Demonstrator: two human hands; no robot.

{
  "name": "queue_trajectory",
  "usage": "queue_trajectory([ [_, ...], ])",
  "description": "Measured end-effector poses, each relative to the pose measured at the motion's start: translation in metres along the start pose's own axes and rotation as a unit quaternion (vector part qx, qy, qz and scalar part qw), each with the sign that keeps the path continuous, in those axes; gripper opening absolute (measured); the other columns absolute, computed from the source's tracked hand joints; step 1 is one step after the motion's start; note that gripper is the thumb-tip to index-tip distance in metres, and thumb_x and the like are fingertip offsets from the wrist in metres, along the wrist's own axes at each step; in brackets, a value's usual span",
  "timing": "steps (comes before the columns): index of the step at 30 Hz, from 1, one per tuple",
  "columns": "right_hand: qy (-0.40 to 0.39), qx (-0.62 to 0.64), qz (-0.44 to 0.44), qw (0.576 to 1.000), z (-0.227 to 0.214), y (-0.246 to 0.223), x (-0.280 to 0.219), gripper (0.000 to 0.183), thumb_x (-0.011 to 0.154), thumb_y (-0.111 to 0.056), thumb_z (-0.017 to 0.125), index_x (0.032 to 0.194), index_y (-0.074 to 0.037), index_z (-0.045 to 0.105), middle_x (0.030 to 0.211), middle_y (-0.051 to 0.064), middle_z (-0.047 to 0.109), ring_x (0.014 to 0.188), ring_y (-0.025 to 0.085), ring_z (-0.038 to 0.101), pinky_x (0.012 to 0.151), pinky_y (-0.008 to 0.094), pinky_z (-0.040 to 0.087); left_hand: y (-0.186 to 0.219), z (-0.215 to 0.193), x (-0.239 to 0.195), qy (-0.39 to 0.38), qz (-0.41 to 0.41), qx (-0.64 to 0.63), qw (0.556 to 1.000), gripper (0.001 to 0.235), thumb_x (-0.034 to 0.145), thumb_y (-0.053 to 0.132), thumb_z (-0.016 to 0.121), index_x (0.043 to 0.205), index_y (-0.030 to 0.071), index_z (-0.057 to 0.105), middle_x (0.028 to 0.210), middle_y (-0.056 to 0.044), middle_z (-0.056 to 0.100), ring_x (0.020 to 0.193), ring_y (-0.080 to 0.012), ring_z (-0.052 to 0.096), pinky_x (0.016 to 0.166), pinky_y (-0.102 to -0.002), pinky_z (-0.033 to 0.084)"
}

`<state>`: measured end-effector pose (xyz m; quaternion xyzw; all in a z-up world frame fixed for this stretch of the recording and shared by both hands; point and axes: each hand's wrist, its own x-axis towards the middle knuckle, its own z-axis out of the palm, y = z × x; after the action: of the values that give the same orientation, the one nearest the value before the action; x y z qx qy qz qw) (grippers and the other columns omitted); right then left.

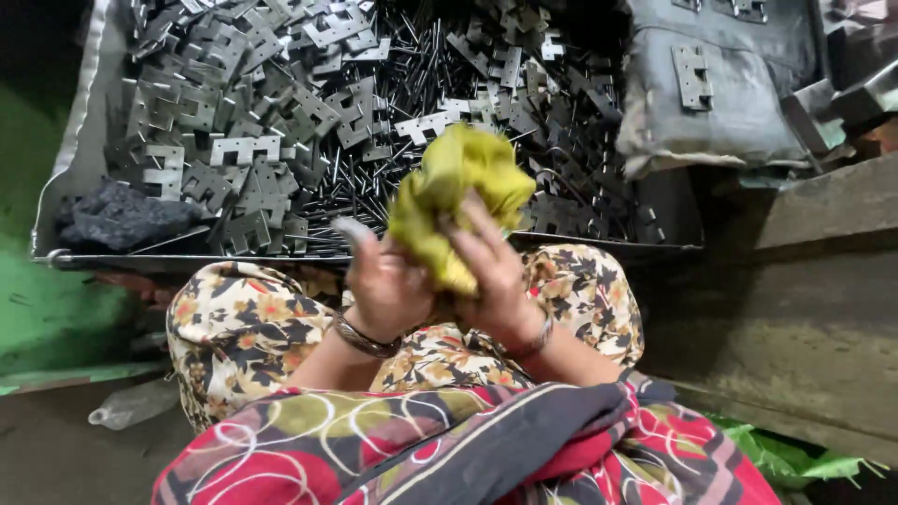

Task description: The person wipes their hands with a cloth, then picks up metal hinges and pins from a bin. They manually insert the pins into the hinges and place the assembled pieces onto a padded surface while others also reach into the bin.

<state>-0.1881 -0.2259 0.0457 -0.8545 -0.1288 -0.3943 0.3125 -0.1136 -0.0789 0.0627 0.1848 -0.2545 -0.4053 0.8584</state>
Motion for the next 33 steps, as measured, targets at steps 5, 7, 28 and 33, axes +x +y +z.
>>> queue_trajectory([
  [5,-0.139,0.063,-0.015,0.988,0.013,-0.024,-0.024,0.044,0.090,-0.010,0.064,0.133,0.002,0.062,0.142,0.031,0.057,0.139,0.049,0.054,0.120,0.053,0.042,0.001,-0.011,0.008,0.023,0.082,-0.022,0.996,0.117,0.087,0.085,0.026,0.167,0.002,0.013,0.176,-0.009,0.022,0.164,-0.0226,0.024,0.137,-0.042,0.017],
  [7,-0.090,0.046,-0.010,0.995,0.018,-0.016,-0.010,0.043,0.089,-0.011,0.063,0.130,0.003,0.061,0.137,0.027,0.060,0.137,0.052,0.052,0.119,0.054,0.041,-0.035,-0.031,-0.010,0.059,0.058,-0.008,0.997,0.115,0.089,0.085,0.028,0.167,0.002,0.012,0.172,-0.013,0.024,0.159,-0.0268,0.027,0.132,-0.045,0.022],
  [28,-0.262,-0.142,0.051,0.953,0.030,-0.002,-0.018,0.076,0.080,-0.022,0.076,0.142,0.008,0.043,0.142,0.028,0.050,0.138,0.042,0.039,0.117,0.060,0.025,-0.031,-0.051,0.000,0.125,0.008,0.218,0.968,0.068,0.095,0.013,0.067,0.156,0.011,0.036,0.144,-0.007,0.054,0.131,-0.0174,0.053,0.113,-0.034,0.044],
  [33,-0.295,-0.120,0.019,0.948,0.021,-0.007,-0.034,0.053,0.081,-0.015,0.068,0.131,0.004,0.061,0.134,0.022,0.059,0.134,0.040,0.047,0.118,0.052,0.034,-0.047,-0.068,-0.017,0.147,0.021,0.288,0.946,0.029,0.109,0.008,0.060,0.136,0.000,0.060,0.126,-0.006,0.069,0.114,-0.0139,0.065,0.101,-0.028,0.053],
])
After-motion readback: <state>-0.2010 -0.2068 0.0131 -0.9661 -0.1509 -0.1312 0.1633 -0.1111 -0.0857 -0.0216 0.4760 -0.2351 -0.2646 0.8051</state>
